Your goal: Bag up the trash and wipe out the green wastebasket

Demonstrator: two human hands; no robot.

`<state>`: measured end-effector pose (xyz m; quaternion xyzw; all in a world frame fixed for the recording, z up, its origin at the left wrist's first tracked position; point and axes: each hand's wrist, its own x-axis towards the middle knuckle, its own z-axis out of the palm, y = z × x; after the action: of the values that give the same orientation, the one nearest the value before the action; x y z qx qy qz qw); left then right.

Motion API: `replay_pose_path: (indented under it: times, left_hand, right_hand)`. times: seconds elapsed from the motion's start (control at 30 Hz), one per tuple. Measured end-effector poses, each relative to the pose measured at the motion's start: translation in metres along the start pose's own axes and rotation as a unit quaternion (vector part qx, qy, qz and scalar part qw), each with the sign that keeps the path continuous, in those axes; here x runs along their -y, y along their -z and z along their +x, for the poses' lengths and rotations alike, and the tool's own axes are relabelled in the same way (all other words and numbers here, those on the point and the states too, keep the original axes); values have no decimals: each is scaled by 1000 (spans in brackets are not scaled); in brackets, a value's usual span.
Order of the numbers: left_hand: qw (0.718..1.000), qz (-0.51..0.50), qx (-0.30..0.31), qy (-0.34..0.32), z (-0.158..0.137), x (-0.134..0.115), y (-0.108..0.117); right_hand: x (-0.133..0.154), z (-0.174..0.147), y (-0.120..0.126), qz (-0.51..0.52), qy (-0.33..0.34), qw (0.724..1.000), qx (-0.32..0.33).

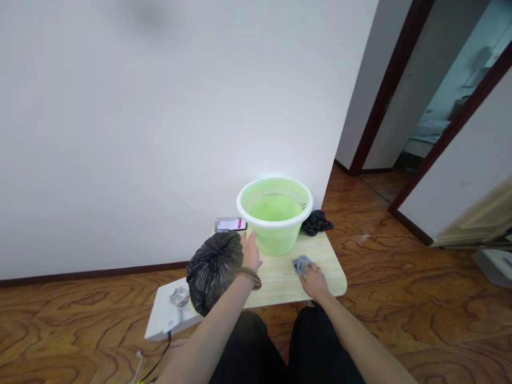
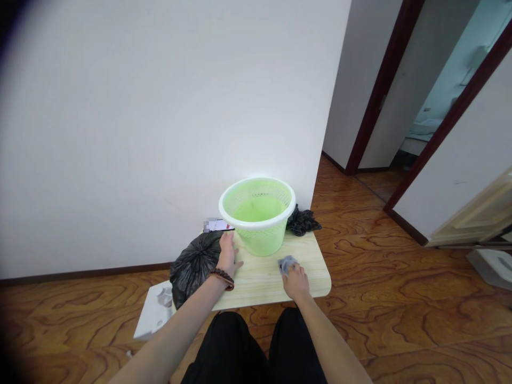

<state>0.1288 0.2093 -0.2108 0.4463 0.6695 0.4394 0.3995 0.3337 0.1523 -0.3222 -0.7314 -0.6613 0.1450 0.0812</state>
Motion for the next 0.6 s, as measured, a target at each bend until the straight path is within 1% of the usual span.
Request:
replay_pose_path:
  times: [0.03, 0.07, 0.13, 0.2, 0.27, 0.37, 0.5, 0.6]
  left_hand:
    - [997, -45, 13, 60, -4, -5, -1]
    - [992, -81, 22, 94, -8, -11, -2]
    - [985, -114, 36, 125, -18, -21, -3]
    - [982, -124, 48, 136, -26, -28, -4]
    - [980, -121, 56, 145, -31, -34, -5]
    - [979, -125, 64, 148, -32, -41, -6]
    - [985, -102, 75, 113, -24, -53, -10]
    - [988, -80, 81, 101, -17, -54, -16]
  right_hand:
    - [0, 0, -3, -8, -2, 1000, -6]
    - [1, 0, -5, -14, -3, 1000, -13]
    - [2, 0, -8, -23, -8, 999, -30]
    - [3, 0, -10, -28, -4, 998, -48]
    - [4, 0, -12, -28, 6, 998, -56]
    - [5, 2, -14, -21, 24, 998, -48]
    - [6, 5, -14, -16, 24, 999, -35]
    - [4, 8, -11, -18, 28, 999, -32]
